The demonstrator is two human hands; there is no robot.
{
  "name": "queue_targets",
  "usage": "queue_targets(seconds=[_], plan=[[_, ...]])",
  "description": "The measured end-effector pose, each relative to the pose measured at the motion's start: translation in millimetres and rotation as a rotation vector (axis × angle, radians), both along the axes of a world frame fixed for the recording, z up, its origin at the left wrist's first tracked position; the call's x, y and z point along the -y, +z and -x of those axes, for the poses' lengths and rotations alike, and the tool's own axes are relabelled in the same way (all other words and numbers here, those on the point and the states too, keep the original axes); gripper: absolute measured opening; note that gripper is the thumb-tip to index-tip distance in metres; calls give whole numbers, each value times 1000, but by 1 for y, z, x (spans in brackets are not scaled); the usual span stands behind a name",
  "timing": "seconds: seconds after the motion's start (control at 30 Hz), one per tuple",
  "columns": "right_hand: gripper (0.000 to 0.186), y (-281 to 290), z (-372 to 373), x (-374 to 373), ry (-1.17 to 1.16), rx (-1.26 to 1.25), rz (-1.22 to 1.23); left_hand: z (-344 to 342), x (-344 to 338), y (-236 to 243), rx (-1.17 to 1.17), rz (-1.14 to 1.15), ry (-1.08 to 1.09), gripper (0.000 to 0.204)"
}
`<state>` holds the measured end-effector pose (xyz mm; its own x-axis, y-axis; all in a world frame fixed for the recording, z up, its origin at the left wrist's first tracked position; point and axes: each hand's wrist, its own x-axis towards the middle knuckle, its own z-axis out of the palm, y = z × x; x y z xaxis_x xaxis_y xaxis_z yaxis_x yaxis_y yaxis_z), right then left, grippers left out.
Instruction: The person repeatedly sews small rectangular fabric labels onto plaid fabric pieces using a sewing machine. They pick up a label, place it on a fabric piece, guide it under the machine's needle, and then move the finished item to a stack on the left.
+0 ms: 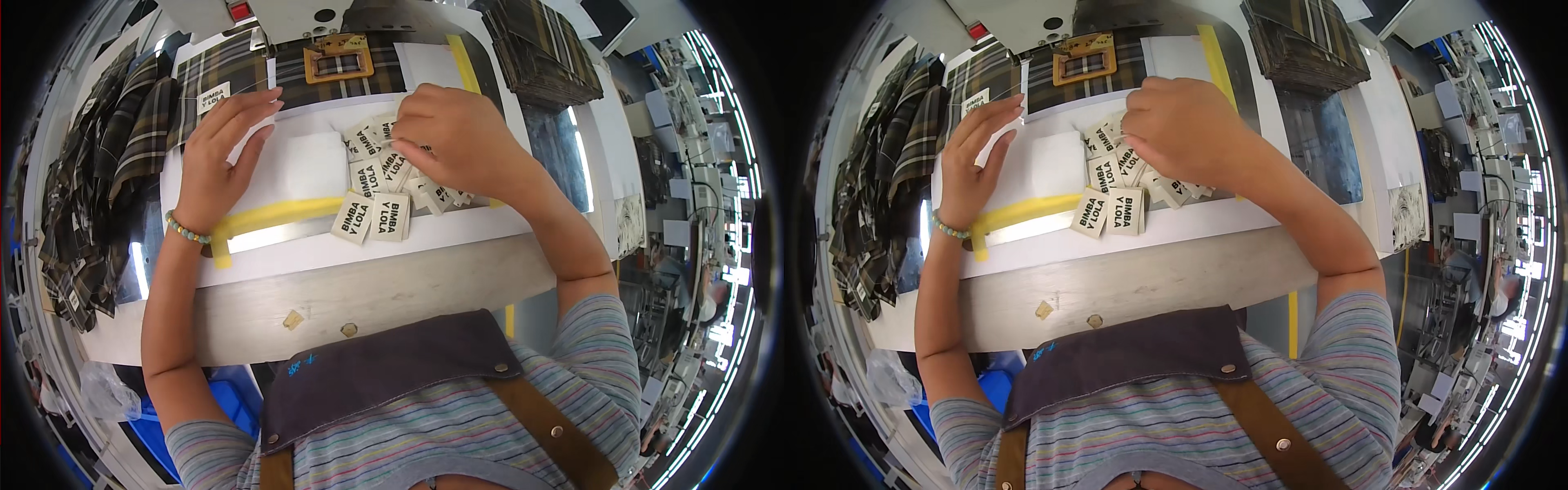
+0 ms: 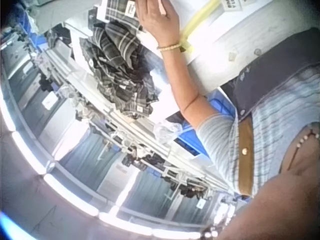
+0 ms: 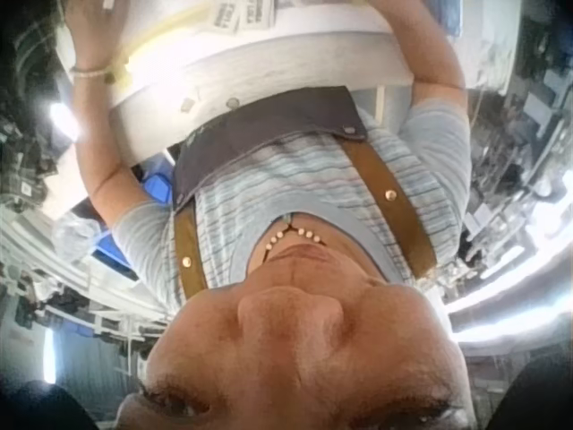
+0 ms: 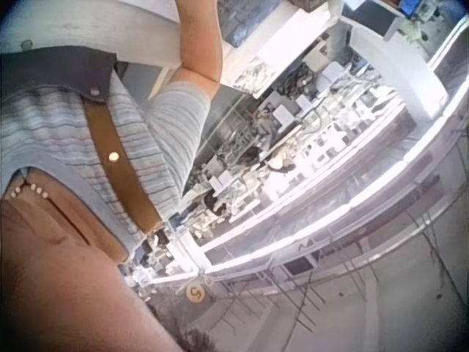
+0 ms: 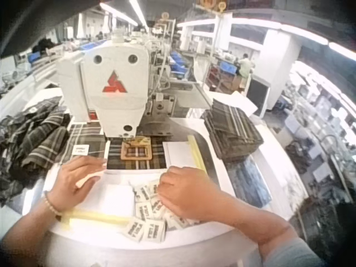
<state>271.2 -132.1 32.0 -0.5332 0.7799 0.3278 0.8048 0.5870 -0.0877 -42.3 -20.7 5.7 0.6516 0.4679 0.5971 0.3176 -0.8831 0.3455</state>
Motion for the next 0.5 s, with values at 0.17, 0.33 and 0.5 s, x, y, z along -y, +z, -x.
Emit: queue_targets(seconds=[0.17,0.33,0.5], plan=[[11,24,8,-3,-29,-117,-321,-26,35,14,243,565,6,13],[10,18,35,-2,-10,-42,-535,-64,58,15,183,1010,-87,28],[9,11,38,-3,76,-114,-430,-66,60,5,367,1105,-95,29]])
